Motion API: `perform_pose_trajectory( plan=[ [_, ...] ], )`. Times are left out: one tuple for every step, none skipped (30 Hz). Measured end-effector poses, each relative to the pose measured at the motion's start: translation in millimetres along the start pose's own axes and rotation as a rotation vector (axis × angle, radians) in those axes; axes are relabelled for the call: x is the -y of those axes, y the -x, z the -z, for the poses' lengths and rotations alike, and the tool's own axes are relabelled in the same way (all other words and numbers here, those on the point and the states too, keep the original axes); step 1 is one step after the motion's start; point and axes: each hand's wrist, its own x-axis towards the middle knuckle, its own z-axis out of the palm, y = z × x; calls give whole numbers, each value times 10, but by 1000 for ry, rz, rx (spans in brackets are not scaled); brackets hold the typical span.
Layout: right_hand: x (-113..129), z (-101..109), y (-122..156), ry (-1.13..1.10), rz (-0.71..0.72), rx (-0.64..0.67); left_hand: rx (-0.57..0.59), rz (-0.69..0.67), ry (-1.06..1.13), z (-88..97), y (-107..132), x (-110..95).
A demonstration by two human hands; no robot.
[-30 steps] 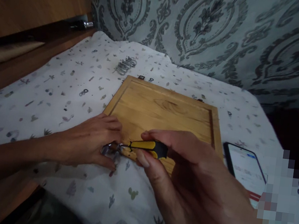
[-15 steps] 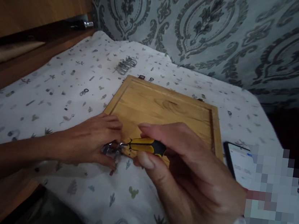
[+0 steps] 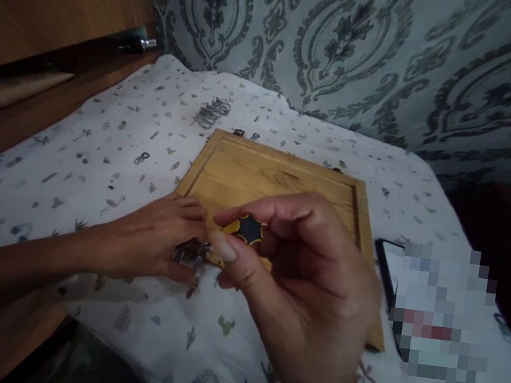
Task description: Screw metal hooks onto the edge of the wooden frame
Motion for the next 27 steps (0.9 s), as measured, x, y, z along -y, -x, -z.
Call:
perform_pose_trajectory(
  plan=[
    [-6,7,-14,-12,0,14,0,0,-6,4,0,-7],
    [-9,15,-24,-23,-6,33,-1,3,-10,9,0,-13],
    [-6,21,-31,-20,-35,63,2,7,-13,13,0,-19],
    [1,25,-33,-9,-49,87,7,12,-13,17,0,-22],
    [11,24,-32,-2,-63,88,11,17,-15,19,0,-23],
    [22,19,-30,5,-70,82,15,20,-18,20,0,-21],
    [32,10,-29,14,-70,62,16,21,-21,19,1,-18],
    [39,-2,-30,16,-65,36,17,19,-24,16,1,-13],
    [40,-16,-35,11,-54,14,16,14,-26,13,1,-9],
    [35,-29,-44,3,-45,1,12,10,-28,9,1,-5],
    [25,-42,-56,-13,-35,-8,9,8,-27,6,1,-2],
    [11,-53,-69,-34,-24,-14,8,8,-25,4,1,-2],
    [-6,-60,-83,-56,-21,-13,9,11,-25,3,0,-3],
    [-23,-64,-94,-75,-18,-16,12,16,-26,3,-2,-5],
    [-38,-64,-104,-89,-18,-13,16,18,-29,5,-4,-9],
    [-51,-59,-109,-101,-18,0,23,19,-32,8,-7,-13],
    [-61,-52,-110,-107,-15,20,27,17,-37,12,-10,-16],
    [-68,-42,-108,-105,-15,51,28,14,-39,17,-13,-20],
    [-73,-31,-103,-97,-17,80,24,11,-40,22,-15,-22],
    [-76,-20,-95,-84,-22,104,19,9,-41,28,-17,-24],
    [-79,-11,-87,-72,-29,120,17,11,-44,33,-19,-25],
    [-82,-5,-80,-70,-32,120,16,17,-49,38,-21,-27],
    [-86,-3,-74,-75,-34,111,21,23,-55,40,-23,-28],
    [-92,-2,-72,-80,-32,98,28,28,-61,41,-25,-28],
    [-100,-5,-73,-88,-25,79,34,29,-67,39,-26,-28],
    [-110,-9,-78,-104,-18,67,32,23,-71,35,-27,-26],
    [-123,-13,-85,-126,-11,58,23,12,-75,30,-26,-24]
  ],
)
